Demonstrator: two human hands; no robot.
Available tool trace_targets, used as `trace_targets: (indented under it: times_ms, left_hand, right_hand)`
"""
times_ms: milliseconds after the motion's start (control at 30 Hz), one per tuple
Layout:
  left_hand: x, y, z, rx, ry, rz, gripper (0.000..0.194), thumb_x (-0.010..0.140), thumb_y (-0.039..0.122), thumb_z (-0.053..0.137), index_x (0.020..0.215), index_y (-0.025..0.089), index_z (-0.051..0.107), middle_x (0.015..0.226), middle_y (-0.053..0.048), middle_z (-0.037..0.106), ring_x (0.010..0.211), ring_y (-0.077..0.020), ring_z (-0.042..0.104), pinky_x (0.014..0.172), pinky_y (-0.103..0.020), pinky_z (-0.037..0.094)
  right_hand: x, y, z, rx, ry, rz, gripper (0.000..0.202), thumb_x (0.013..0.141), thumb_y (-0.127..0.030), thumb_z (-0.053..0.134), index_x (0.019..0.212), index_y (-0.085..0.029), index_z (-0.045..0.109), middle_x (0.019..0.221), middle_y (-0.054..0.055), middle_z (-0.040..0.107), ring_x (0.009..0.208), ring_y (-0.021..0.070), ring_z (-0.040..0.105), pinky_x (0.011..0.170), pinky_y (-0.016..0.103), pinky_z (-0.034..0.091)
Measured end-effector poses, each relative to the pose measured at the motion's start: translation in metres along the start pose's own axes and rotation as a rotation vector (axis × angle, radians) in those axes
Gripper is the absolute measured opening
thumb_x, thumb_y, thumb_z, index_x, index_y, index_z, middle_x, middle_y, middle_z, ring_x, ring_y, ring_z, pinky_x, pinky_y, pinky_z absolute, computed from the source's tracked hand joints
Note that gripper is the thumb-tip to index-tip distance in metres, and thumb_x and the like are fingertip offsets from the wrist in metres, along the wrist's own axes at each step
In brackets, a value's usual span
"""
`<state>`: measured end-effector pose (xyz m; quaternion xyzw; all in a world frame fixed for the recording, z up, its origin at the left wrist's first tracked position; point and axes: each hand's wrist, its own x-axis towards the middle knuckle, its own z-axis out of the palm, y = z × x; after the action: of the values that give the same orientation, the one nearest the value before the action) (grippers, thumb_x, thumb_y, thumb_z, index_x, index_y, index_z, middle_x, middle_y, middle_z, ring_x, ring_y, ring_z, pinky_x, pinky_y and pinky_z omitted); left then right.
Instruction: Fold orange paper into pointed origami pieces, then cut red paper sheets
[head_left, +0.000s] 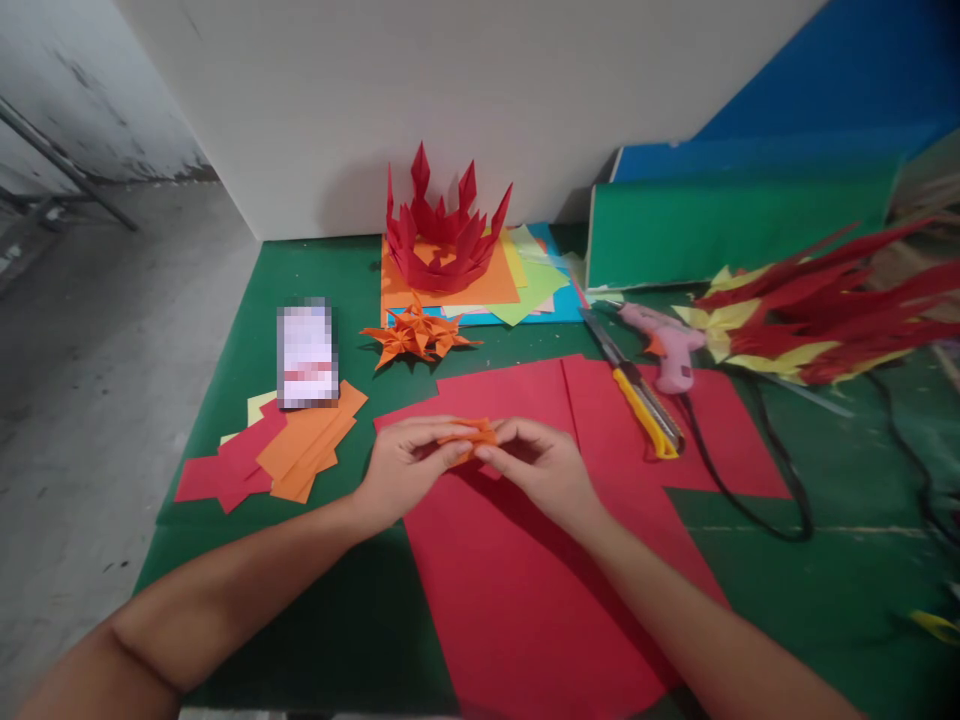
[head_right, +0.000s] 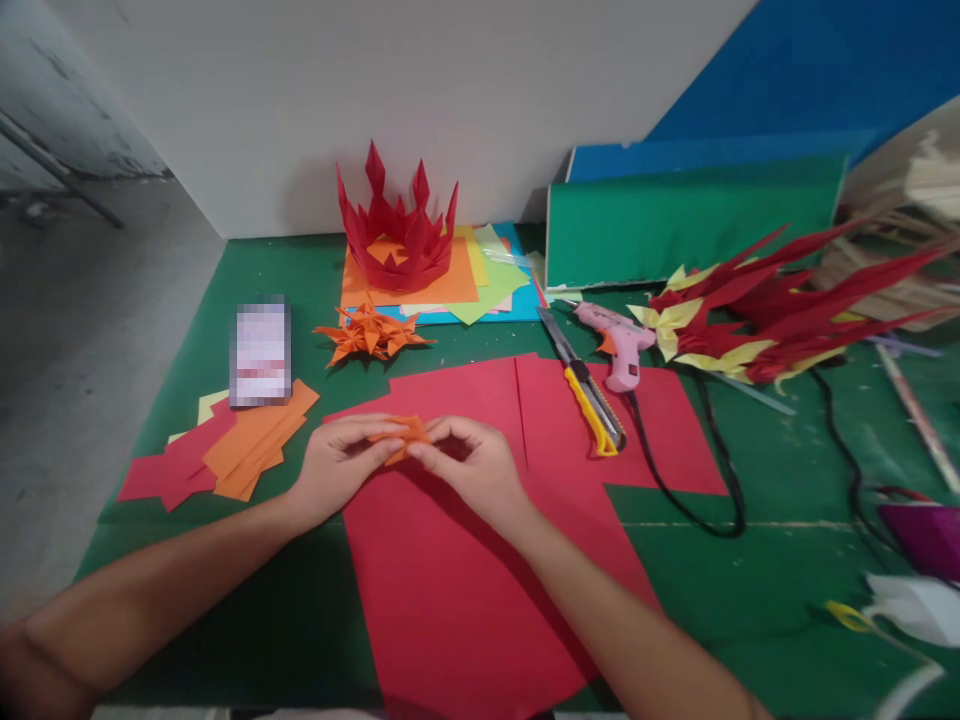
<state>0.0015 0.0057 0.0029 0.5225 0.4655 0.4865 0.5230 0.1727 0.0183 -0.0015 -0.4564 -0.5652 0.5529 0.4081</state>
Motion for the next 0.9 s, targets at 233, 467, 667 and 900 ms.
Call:
trace_targets:
  times_ms: [233,467,667,900]
  left_hand:
    - [0.0,-0.007,0.003,-0.164,0.055,-0.058,0.03,0.069,0.034,0.076,0.096,0.022,0.074,0.099,-0.007,0.074,0.092,-0.0199,0.069,0.08,-0.031,0.057]
    - [0.0,-0.002,0.0,-0.024,-0.001,-0.045,0.021,0.071,0.033,0.074,0.089,0.021,0.075,0.091,-0.007,0.073,0.084,-0.0188,0.068,0.075,-0.028,0.056]
    - [0.002,0.003,-0.002,0.079,-0.003,0.006,0.013,0.076,0.033,0.069,0.075,0.021,0.075,0.074,-0.005,0.071,0.068,-0.015,0.065,0.064,-0.026,0.054]
    - [0.002,0.002,-0.001,0.028,0.153,0.029,0.007,0.072,0.03,0.073,0.071,0.024,0.075,0.074,-0.003,0.074,0.071,-0.0161,0.066,0.067,-0.028,0.055]
  right_hand:
    - [0.001,0.002,-0.002,0.081,-0.014,0.087,0.031,0.069,-0.042,0.074,0.082,-0.021,0.057,0.07,-0.002,0.061,0.057,0.0096,0.055,0.052,0.023,0.047]
    - [-0.002,0.002,-0.003,-0.128,0.035,-0.032,0.024,0.075,-0.042,0.069,0.073,-0.02,0.06,0.067,0.001,0.063,0.058,0.0127,0.058,0.055,0.027,0.05]
    - [-0.003,0.0,-0.002,-0.238,0.042,-0.144,0.014,0.078,-0.034,0.068,0.074,-0.021,0.064,0.076,0.004,0.068,0.07,0.0166,0.064,0.067,0.032,0.053]
    - [0.001,0.001,-0.006,-0.063,0.055,-0.018,0.026,0.071,-0.044,0.073,0.08,-0.021,0.066,0.07,0.001,0.066,0.061,0.0139,0.06,0.057,0.028,0.054]
